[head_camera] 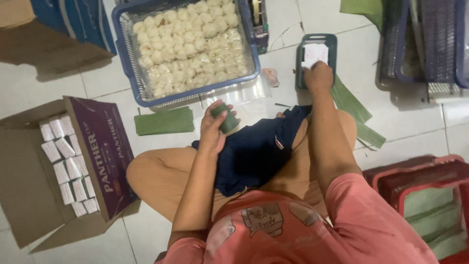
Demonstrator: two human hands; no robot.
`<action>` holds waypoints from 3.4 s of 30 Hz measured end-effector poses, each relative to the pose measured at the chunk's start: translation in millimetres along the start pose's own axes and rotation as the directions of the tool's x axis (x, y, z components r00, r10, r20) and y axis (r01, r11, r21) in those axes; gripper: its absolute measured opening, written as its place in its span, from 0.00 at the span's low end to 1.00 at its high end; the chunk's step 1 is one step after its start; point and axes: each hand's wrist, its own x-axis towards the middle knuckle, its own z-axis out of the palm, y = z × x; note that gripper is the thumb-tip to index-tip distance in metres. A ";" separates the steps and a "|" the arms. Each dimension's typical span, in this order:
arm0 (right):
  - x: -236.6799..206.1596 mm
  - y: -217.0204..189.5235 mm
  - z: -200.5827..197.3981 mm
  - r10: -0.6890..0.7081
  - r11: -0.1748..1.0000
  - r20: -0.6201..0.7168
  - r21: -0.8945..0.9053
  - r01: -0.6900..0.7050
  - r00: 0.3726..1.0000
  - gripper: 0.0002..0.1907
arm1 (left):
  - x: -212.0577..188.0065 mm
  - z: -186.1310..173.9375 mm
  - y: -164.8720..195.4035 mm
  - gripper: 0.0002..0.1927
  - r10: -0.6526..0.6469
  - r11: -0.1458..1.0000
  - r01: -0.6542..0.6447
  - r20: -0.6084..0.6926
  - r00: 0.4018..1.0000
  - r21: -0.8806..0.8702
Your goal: The person sits on the floor and wraps round white food items one at a time in clear plastic wrap, presses a small label onto each wrapped item, and places the wrapped items into a cardboard box. A basket of unwrapped items sits nearby and green leaves are laid on the floor around the work area.
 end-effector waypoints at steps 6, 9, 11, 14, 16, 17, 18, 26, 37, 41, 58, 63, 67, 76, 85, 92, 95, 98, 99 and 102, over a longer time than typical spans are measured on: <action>0.4 -6.0 17.1 -0.042 0.990 -0.083 -0.135 0.030 0.996 0.14 | 5.4 17.9 5.5 0.24 0.143 0.981 -0.147 0.036 0.989 0.125; -4.3 -9.1 16.4 -0.024 0.998 -0.116 -0.059 0.017 0.993 0.14 | 3.7 11.6 10.7 0.24 0.200 0.961 -0.205 0.042 0.979 0.186; -6.1 -6.7 14.6 0.000 0.999 -0.135 0.037 0.005 0.991 0.15 | -1.0 5.9 13.8 0.24 0.199 0.962 -0.201 0.027 0.980 0.186; -7.2 -0.3 12.9 0.043 0.991 -0.158 0.129 -0.022 0.987 0.14 | -12.7 -3.6 19.0 0.25 0.178 0.968 -0.182 0.041 0.983 0.174; -8.4 0.3 9.0 0.122 0.988 -0.138 0.112 -0.107 0.983 0.07 | -22.0 -11.3 23.7 0.23 0.172 0.974 -0.179 0.062 0.983 0.139; -10.9 1.8 5.9 -0.016 0.996 -0.228 0.079 0.035 0.974 0.07 | -27.5 -15.5 25.9 0.23 0.169 0.977 -0.176 0.071 0.983 0.120; -15.0 2.6 2.7 -0.155 0.984 -0.310 0.033 0.174 0.938 0.06 | -32.9 -20.3 28.7 0.23 0.159 0.983 -0.163 0.055 0.986 0.090; -128.7 -107.9 -52.7 -0.312 0.393 0.080 0.918 0.052 0.947 0.05 | -66.4 -49.9 47.3 0.31 0.227 0.972 -0.224 -0.044 0.973 0.069; -260.8 -220.6 -64.6 -0.512 0.579 0.518 0.797 -0.170 0.686 0.15 | -115.1 -63.0 69.0 0.35 0.347 0.938 -0.338 0.193 0.918 -0.080; -253.9 -219.0 -46.5 -0.545 0.572 0.540 0.798 -0.186 0.641 0.13 | -117.8 -57.1 67.8 0.35 0.454 0.886 -0.463 0.191 0.870 0.004; -283.1 -240.8 -65.9 -0.589 0.663 0.339 0.722 0.198 0.734 0.12 | -87.5 -39.6 46.4 0.26 0.445 0.896 -0.445 0.014 0.896 -0.007; -275.6 -238.5 -63.4 -0.566 0.674 0.378 0.724 0.147 0.732 0.14 | -77.3 -36.6 44.7 0.26 0.444 0.896 -0.442 0.070 0.893 -0.047; -266.0 -233.8 -58.6 -0.591 0.692 0.402 0.698 0.183 0.700 0.14 | -74.2 -35.6 47.0 0.28 0.413 0.910 -0.406 0.117 0.903 -0.077; -255.3 -236.2 -67.4 -0.532 0.777 0.501 0.609 0.160 0.682 0.10 | -72.2 -27.0 48.3 0.28 0.426 0.904 -0.425 0.025 0.904 -0.048; -290.3 -254.2 -67.7 -0.767 0.509 -0.059 0.550 0.662 0.639 0.12 | -71.6 -16.5 57.8 0.22 0.581 0.791 -0.592 -0.112 0.806 -0.153; -289.4 -264.4 -74.4 -0.875 0.412 -0.015 0.500 0.762 0.483 0.28 | -78.7 -12.5 68.8 0.23 0.517 0.830 -0.510 -0.033 0.855 -0.226; -284.8 -265.9 -78.4 -0.855 0.447 0.016 0.532 0.719 0.519 0.26 | -79.8 -13.2 73.9 0.24 0.527 0.831 -0.509 0.025 0.849 -0.226; -277.3 -262.4 -76.7 -0.740 0.579 0.133 0.624 0.525 0.660 0.18 | -78.1 -14.9 79.0 0.26 0.535 0.818 -0.504 0.046 0.843 -0.278; -273.6 -260.5 -74.2 -0.674 0.636 0.203 0.650 0.417 0.710 0.17 | -77.5 -15.0 79.8 0.27 0.531 0.823 -0.499 0.055 0.845 -0.273; -269.3 -252.6 -63.8 -0.599 0.647 0.260 0.714 0.266 0.757 0.13 | -75.7 -15.0 80.0 0.28 0.520 0.833 -0.485 0.077 0.851 -0.266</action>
